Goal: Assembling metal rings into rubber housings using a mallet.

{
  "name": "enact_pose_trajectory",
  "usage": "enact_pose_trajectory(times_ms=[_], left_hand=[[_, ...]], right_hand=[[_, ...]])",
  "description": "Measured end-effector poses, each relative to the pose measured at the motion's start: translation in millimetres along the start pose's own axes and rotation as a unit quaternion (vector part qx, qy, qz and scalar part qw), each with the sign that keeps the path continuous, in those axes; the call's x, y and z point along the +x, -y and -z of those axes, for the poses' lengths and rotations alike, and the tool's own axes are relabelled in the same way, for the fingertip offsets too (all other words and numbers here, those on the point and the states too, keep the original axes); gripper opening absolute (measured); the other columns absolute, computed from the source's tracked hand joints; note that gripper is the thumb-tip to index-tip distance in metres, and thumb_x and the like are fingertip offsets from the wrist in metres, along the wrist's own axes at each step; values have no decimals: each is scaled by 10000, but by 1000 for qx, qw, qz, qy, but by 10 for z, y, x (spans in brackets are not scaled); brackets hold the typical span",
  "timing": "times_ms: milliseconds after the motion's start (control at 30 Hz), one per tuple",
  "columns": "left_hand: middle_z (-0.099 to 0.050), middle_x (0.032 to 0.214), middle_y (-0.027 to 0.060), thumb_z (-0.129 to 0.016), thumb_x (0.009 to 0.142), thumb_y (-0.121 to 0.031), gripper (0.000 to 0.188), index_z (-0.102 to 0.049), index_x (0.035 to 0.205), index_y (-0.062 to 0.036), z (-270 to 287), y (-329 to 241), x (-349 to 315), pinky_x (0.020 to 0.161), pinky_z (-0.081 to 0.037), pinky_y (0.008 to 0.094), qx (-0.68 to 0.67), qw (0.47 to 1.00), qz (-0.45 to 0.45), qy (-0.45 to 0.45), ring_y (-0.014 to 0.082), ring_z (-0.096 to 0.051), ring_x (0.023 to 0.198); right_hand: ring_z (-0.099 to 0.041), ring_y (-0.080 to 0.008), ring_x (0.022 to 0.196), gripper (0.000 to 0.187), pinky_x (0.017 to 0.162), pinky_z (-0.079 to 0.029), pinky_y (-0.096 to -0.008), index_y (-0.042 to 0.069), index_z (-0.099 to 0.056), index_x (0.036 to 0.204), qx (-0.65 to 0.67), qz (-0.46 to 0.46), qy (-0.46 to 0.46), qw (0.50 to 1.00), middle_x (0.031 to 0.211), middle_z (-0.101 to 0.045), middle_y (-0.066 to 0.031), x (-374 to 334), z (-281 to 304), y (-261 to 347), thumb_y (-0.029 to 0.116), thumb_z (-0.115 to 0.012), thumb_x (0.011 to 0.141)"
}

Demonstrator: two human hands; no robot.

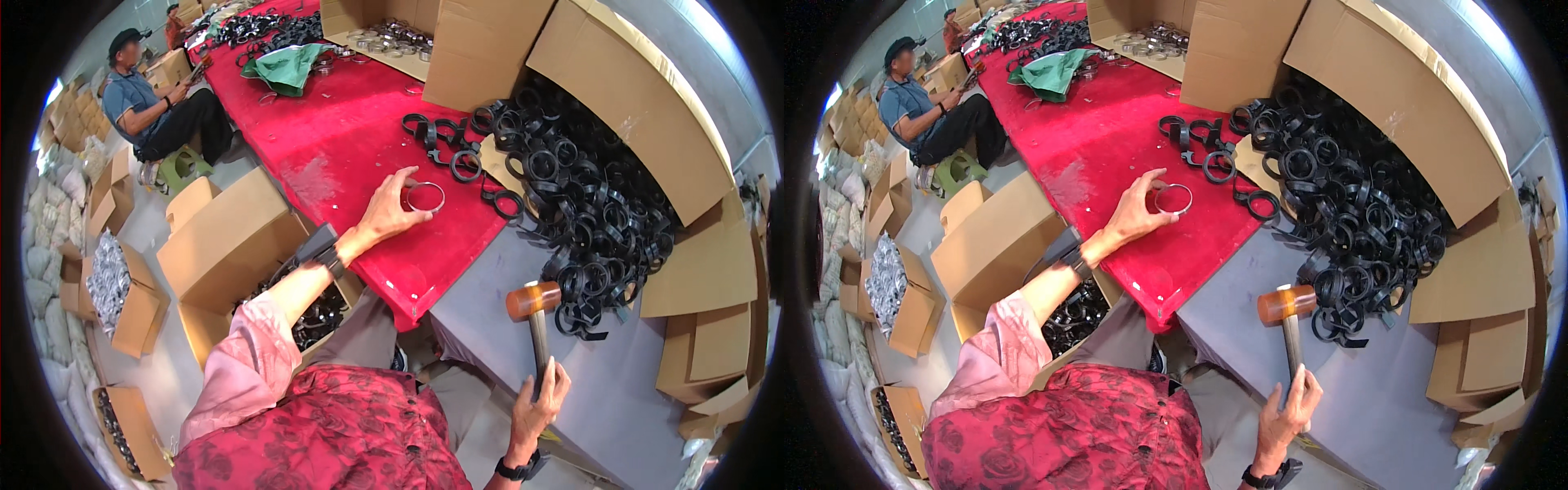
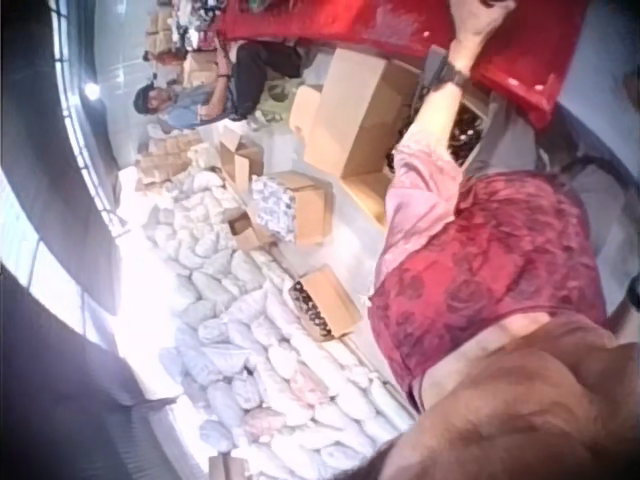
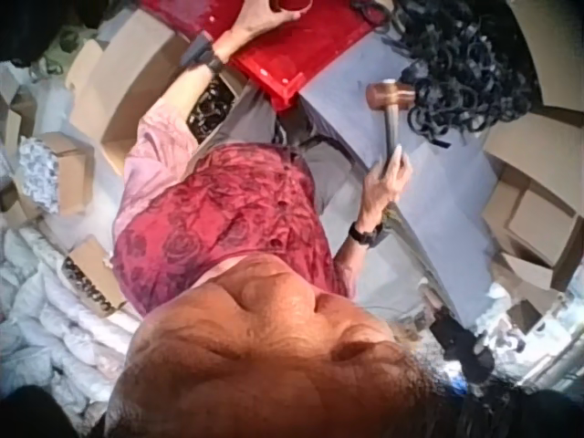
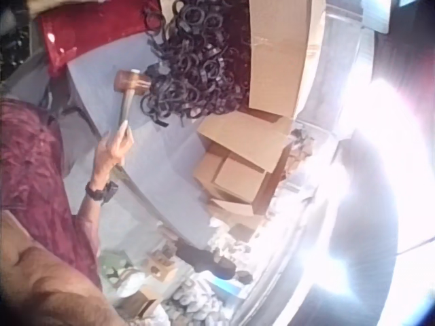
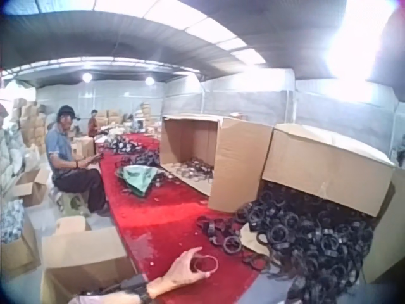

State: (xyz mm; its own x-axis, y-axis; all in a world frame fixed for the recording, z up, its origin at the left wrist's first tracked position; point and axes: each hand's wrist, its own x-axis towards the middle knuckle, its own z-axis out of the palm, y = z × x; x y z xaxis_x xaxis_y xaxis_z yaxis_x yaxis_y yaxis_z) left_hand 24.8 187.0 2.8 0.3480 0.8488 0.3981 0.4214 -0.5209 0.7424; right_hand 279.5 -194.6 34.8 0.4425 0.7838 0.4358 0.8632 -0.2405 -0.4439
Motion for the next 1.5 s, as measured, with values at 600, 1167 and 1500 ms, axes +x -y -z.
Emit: enact_pose_trajectory(times_ms=[600,1167,1500], left_hand=[[-622,1288,196,-948,648,-227,1028,-407,1490,8,82,-1121,-1185,1061,-479,434,-123,974,-166,90,313,-611,1204],[-593,1372,129,-745,902,-3,492,-568,1360,26,-100,-962,-1478,973,-562,341,-353,899,82,247,197,-659,1123],[-604,1337,203,-754,923,-110,551,-492,1392,12,-37,-1184,-1349,939,-589,351,-532,785,254,193,260,-714,1076]], right_hand=[[-550,-370,1263,1022,981,-535,-422,-29,-329,1549,327,106,125,931,1460,-438,-246,590,-794,1062,117,-902,716],[-632,-380,1198,798,986,-542,-424,-34,-523,1421,347,110,119,924,1329,-593,-234,443,-837,792,114,-893,730],[-657,-332,1141,917,964,-561,-401,-34,-475,1464,341,108,64,932,1325,-611,-207,360,-873,793,129,-922,679]])
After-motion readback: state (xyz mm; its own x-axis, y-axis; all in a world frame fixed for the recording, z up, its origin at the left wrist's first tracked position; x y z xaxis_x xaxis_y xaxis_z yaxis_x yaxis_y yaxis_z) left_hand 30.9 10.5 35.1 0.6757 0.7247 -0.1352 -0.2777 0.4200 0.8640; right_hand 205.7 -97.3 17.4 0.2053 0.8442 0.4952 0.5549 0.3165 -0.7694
